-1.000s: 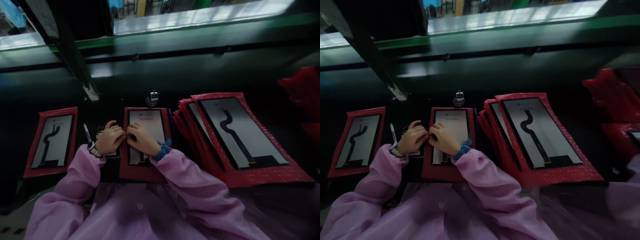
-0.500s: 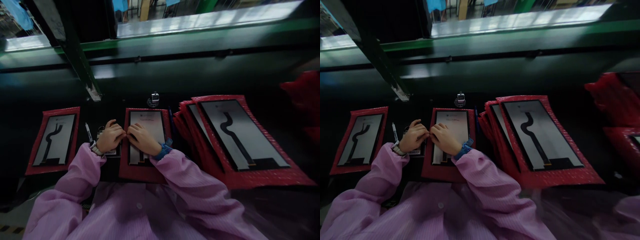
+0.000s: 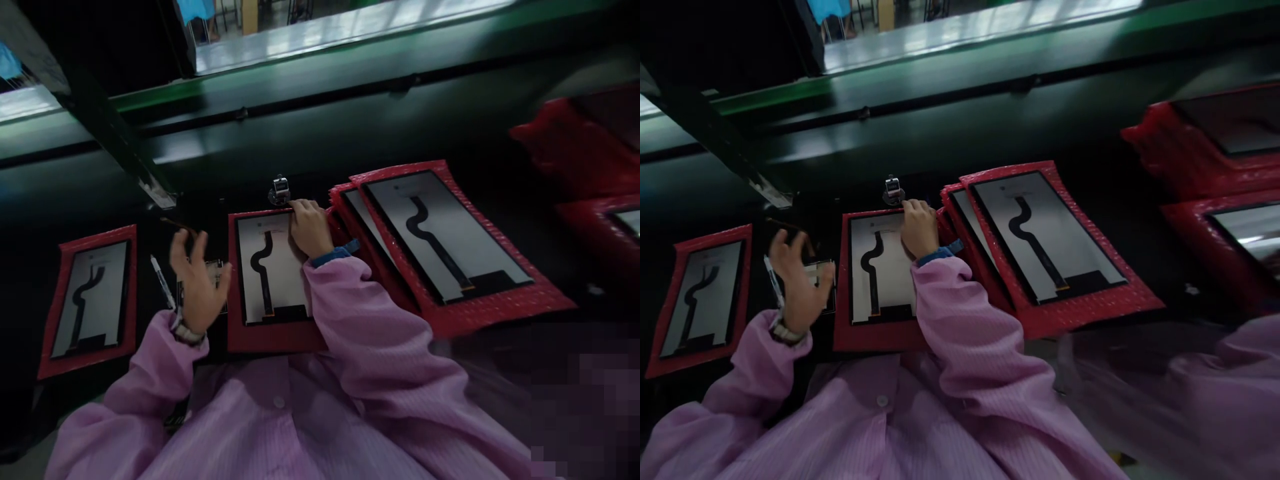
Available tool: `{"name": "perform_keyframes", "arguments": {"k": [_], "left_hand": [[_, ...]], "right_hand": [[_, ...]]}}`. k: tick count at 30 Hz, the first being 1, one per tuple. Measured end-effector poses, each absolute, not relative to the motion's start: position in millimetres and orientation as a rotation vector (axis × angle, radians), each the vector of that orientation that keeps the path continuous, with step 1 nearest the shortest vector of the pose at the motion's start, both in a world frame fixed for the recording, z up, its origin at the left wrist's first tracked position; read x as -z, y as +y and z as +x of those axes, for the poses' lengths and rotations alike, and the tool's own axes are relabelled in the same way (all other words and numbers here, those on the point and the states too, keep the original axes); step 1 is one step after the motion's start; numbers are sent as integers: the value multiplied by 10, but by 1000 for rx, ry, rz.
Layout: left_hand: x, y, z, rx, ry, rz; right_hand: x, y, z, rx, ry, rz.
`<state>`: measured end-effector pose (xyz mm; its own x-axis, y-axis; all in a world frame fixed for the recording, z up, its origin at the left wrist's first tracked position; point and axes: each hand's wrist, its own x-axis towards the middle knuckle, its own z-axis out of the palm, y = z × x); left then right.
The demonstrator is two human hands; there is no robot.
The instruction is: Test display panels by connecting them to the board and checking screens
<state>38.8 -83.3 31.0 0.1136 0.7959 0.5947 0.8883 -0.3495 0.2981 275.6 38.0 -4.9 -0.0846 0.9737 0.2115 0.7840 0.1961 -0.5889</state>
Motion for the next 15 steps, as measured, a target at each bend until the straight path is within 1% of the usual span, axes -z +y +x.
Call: {"name": "perform_keyframes", "arguments": {"k": [3, 6, 10, 15], "left_hand": [[-247, -1214, 658, 764, -1628, -2638], [-106, -1494, 800, 615, -1601, -2788], [37, -1631, 829, 609, -1765, -2732], [-25, -1678, 826, 690, -1943, -2656]], "right_hand": [[58, 441, 2721, -391, -1943, -1727], [23, 486, 2678, -372, -1973, -1788], [-9, 527, 2662, -376, -1980, -1841], [-112, 506, 2710, -466, -1919, -1868]]}}
